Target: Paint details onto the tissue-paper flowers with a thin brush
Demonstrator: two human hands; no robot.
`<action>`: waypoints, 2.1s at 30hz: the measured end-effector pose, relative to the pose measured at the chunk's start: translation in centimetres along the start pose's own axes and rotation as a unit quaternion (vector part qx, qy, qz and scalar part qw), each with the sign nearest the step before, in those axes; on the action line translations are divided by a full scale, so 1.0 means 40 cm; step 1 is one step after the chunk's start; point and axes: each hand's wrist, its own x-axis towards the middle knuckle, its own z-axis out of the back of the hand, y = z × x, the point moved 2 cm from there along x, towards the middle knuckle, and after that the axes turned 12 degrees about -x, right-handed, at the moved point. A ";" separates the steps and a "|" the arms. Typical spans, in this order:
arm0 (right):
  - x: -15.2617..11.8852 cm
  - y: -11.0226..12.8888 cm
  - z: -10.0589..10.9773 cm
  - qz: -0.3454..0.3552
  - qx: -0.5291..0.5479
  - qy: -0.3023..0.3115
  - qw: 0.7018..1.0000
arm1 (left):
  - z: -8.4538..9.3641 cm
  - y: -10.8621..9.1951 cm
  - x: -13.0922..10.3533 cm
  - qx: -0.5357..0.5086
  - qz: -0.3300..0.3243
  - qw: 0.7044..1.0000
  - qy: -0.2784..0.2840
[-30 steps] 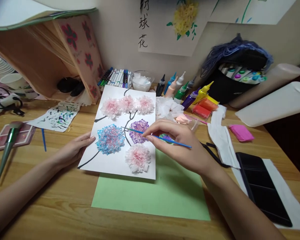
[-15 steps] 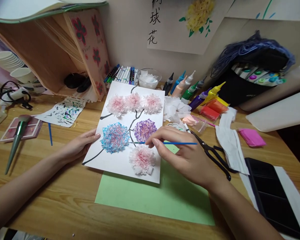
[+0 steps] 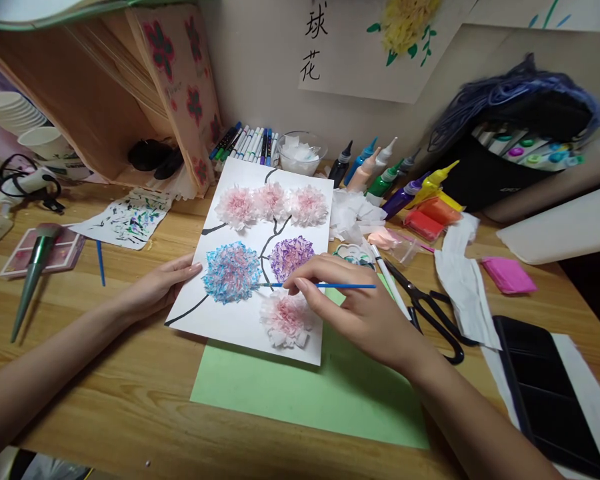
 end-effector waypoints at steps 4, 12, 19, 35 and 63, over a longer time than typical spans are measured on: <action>0.001 0.005 -0.005 0.003 -0.009 0.005 1.000 | -0.002 0.000 0.000 -0.001 0.000 1.000 -0.004; -0.005 0.014 -0.003 0.032 -0.034 0.005 0.999 | -0.006 -0.004 -0.002 0.005 0.005 1.000 -0.018; -0.003 0.032 -0.009 0.069 -0.050 -0.028 0.996 | -0.014 -0.007 -0.002 0.006 0.001 1.000 -0.024; -0.007 0.058 -0.015 0.116 -0.086 -0.046 0.988 | -0.011 -0.007 -0.004 0.000 0.009 0.999 -0.038; -0.001 0.032 -0.019 0.093 -0.080 -0.078 0.989 | -0.018 -0.014 -0.005 0.025 0.015 0.998 -0.059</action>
